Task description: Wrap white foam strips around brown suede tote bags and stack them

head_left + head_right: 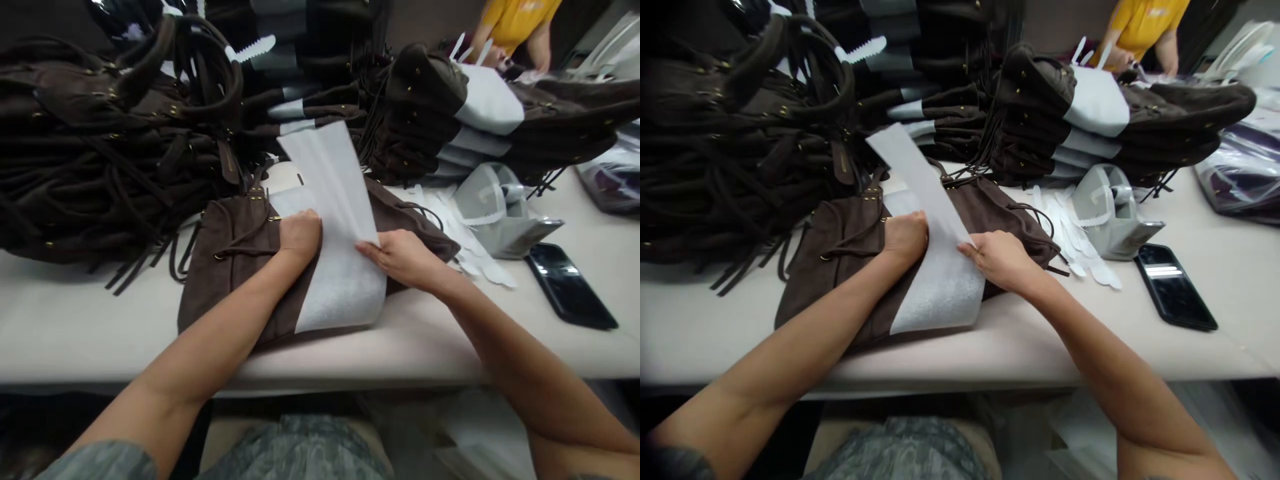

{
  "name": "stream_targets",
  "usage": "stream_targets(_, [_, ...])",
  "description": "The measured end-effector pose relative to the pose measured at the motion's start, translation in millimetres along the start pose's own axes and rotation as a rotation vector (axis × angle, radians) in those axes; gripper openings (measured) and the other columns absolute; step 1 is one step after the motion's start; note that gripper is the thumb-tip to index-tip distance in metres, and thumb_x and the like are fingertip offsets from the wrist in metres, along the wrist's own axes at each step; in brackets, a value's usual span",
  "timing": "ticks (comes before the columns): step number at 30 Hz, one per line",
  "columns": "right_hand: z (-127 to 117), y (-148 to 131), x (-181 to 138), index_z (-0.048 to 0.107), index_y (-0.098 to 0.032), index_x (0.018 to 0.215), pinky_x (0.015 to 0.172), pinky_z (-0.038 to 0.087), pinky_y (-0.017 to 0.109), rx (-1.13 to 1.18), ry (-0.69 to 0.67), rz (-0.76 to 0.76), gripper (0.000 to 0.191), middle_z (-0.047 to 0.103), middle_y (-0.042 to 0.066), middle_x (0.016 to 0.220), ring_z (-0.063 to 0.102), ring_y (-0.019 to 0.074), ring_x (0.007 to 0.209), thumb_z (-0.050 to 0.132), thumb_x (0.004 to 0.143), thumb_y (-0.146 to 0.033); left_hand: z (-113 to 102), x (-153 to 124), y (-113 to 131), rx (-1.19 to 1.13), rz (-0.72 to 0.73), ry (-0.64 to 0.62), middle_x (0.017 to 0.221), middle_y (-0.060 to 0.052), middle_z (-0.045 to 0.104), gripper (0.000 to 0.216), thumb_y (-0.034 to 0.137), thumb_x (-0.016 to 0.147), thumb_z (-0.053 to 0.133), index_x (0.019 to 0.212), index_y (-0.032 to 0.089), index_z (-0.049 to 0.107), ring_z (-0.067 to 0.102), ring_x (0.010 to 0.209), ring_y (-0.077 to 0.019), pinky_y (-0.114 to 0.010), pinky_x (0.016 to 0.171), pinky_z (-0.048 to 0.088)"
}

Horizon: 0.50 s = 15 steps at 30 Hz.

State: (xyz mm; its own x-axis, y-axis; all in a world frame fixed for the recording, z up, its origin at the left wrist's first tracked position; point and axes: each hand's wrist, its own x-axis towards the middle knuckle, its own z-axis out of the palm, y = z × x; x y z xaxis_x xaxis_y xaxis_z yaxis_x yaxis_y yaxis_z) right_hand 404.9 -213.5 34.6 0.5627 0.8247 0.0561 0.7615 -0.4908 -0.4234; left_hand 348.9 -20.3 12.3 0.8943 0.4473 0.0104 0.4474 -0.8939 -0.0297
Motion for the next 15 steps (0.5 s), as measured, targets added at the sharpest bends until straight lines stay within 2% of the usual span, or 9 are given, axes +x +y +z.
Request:
stream_targets(2, [3.9, 6.5, 17.8, 0.064, -0.018, 0.064, 0.058, 0.038, 0.027, 0.081, -0.101, 0.024, 0.045, 0.061, 0.003, 0.058, 0.056, 0.0164, 0.056, 0.046, 0.095, -0.046, 1.7, -2.3, -2.9, 0.021, 0.019, 0.05, 0.103, -0.014, 0.065, 0.025, 0.015, 0.097, 0.039, 0.11, 0.008, 0.059, 0.065, 0.097, -0.0263, -0.042, 0.081, 0.053])
stream_targets(6, [23.4, 7.1, 25.3, 0.07, -0.018, 0.072, 0.061, 0.045, 0.028, 0.302, -0.055, 0.033, 0.037, 0.067, 0.004, 0.062, 0.064, 0.0209, 0.066, 0.052, 0.09, -0.043, 5.2, -12.3, -13.4, 0.027, 0.127, 0.115, 0.1, -0.02, 0.065, 0.034, 0.005, 0.093, 0.029, 0.107, 0.004, 0.06, 0.065, 0.097, -0.0321, -0.041, 0.078, 0.053])
stream_targets(8, [35.6, -1.0, 14.4, 0.072, -0.018, 0.074, 0.06, 0.047, 0.029, 0.368, 0.013, 0.083, 0.039, 0.07, 0.006, 0.066, 0.067, 0.0243, 0.069, 0.051, 0.09, -0.046, 7.7, -20.7, -23.5, 0.022, 0.184, 0.137, 0.103, -0.02, 0.065, 0.034, 0.005, 0.093, 0.031, 0.111, 0.005, 0.059, 0.065, 0.098, -0.0311, -0.041, 0.08, 0.052])
stream_targets(11, [53.3, -21.3, -11.0, 0.07, -0.018, 0.066, 0.058, 0.047, 0.031, 0.385, 0.107, 0.156, 0.05, 0.072, 0.01, 0.067, 0.069, 0.0268, 0.066, 0.046, 0.092, -0.052, 13.0, -34.4, -44.9, -0.007, 0.283, 0.157, 0.112, -0.019, 0.065, 0.034, 0.007, 0.092, 0.036, 0.119, 0.007, 0.058, 0.063, 0.106, -0.0287, -0.04, 0.089, 0.051])
stream_targets(13, [64.7, -36.9, -27.0, 0.069, -0.017, 0.063, 0.056, 0.047, 0.03, 0.345, 0.152, 0.163, 0.058, 0.071, 0.011, 0.065, 0.069, 0.0261, 0.061, 0.04, 0.095, -0.056, 16.6, -41.1, -60.0, -0.045, 0.355, 0.168, 0.12, -0.017, 0.063, 0.034, 0.008, 0.091, 0.041, 0.12, 0.011, 0.058, 0.06, 0.112, -0.0267, -0.038, 0.095, 0.05])
stream_targets(15, [75.7, -51.5, -37.8, 0.068, -0.017, 0.062, 0.053, 0.044, 0.03, 0.262, 0.187, 0.168, 0.064, 0.069, 0.012, 0.06, 0.067, 0.0247, 0.055, 0.032, 0.097, -0.057, 19.6, -43.9, -72.5, -0.092, 0.419, 0.184, 0.12, -0.015, 0.064, 0.031, 0.01, 0.089, 0.043, 0.113, 0.015, 0.063, 0.061, 0.111, -0.025, -0.036, 0.097, 0.049])
